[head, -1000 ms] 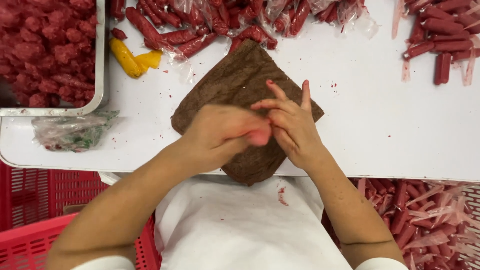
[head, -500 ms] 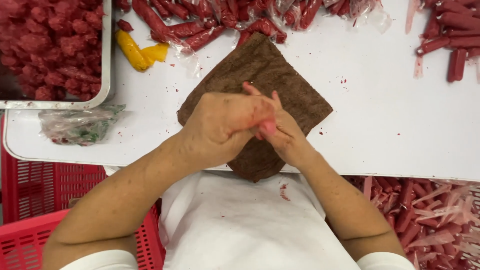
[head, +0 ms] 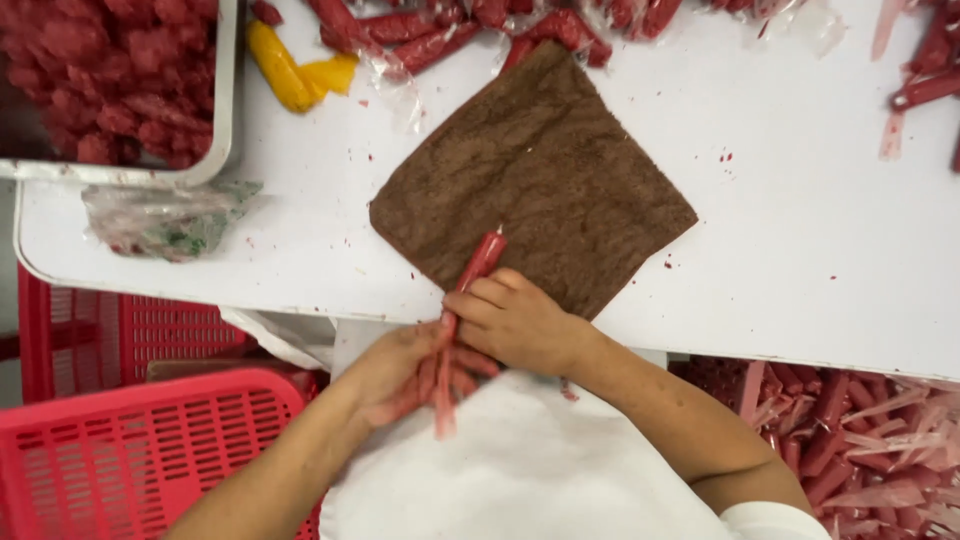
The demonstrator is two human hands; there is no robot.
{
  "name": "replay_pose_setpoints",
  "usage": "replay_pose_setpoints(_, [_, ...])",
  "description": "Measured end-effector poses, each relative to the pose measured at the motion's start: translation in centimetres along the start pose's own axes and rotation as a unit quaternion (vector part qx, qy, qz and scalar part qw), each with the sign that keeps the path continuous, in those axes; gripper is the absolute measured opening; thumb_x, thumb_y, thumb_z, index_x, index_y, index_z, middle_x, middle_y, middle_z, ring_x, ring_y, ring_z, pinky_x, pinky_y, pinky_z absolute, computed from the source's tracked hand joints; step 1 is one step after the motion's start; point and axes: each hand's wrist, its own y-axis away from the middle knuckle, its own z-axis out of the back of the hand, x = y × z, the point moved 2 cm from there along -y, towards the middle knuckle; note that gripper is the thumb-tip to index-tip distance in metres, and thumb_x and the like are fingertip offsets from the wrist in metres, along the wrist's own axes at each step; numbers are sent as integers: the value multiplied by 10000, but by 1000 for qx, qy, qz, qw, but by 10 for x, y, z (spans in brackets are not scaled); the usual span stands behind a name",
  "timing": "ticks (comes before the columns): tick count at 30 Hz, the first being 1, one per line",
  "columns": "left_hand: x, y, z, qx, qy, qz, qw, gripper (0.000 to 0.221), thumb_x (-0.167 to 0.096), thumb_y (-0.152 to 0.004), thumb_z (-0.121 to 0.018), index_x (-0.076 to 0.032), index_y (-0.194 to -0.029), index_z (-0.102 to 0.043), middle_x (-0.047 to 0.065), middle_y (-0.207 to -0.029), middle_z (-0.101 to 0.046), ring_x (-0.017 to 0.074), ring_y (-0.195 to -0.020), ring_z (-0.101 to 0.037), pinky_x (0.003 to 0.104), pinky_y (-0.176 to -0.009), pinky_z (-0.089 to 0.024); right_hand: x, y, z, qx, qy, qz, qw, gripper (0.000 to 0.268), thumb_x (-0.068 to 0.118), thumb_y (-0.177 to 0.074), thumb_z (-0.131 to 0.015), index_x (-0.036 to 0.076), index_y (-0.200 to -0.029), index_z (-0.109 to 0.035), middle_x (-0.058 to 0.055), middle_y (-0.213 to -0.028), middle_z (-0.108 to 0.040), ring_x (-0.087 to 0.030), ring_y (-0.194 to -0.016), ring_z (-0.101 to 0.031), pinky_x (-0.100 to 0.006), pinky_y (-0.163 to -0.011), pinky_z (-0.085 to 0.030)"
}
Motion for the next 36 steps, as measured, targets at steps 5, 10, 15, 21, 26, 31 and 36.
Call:
replay_pose_setpoints(5, [10,-17,12,17,61,-30,998,200,-196,-1026,-578,-24,-935,-620,80,-488,-458,147,-319,-367,235,-304,-327,-4,-16,30,130,-41,32,990,188,180,-994,-519,68,-1063,-652,-119,-1176,-620,-288,-942,-552,-377,-738,-394])
replay_pose_setpoints(10, [-46,26,-34,103,-354,-323,872,198,-123,-982,-593,-30,-845,-701,101,-516,-546,218,-360,-479,289,-334,-410,-15,-52,113,159,-387,-3,908,393,280,-1083,-352,73,-1091,-687,-128,-1101,-653,-325,-881,-612,-404,-711,-490])
replay_pose_setpoints(15, [-69,28,-69,123,-620,-587,506,220,-183,-1002,-600,-99,-805,-652,34,-629,-543,213,-478,-555,327,-437,-495,4,-40,130,116,-661,-153,725,71,94,-854,-762,31,-884,-776,-124,-969,-763,-258,-789,-712,-326,-633,-595])
replay_pose_setpoints(21, [-49,-59,-72,84,-247,-455,851,195,14,-862,-656,-16,-1018,-770,87,-753,-676,157,-685,-631,358,-676,-596,-9,2,80,-302,-673,-461,493,219,77,-806,-796,-17,-798,-598,-191,-995,-644,-373,-885,-656,-401,-663,-579])
replay_pose_setpoints(26, [-55,-81,-110,160,51,-321,932,151,-49,-990,-616,39,-889,-685,153,-453,-472,138,-225,-363,311,-242,-433,-37,-22,81,-493,-387,-356,693,163,95,-888,-763,17,-813,-642,-152,-1009,-696,-100,-715,-606,-147,-504,-390])
replay_pose_setpoints(31, [-87,-42,-111,186,-6,-259,948,181,-87,-976,-623,35,-847,-660,121,-440,-467,114,-223,-355,282,-230,-417,-55,-14,111,-372,-199,-192,886,152,66,-825,-768,-2,-691,-745,-188,-776,-718,-321,-887,-485,-362,-810,-460])
replay_pose_setpoints(36, [-105,-26,-103,106,-169,-269,942,190,-79,-962,-622,9,-801,-673,109,-420,-488,123,-233,-409,187,-250,-336,-45,-37,148,-91,-87,-156,980,174,68,-917,-729,135,-763,-775,10,-931,-789,-402,-1058,-645,-338,-723,-470])
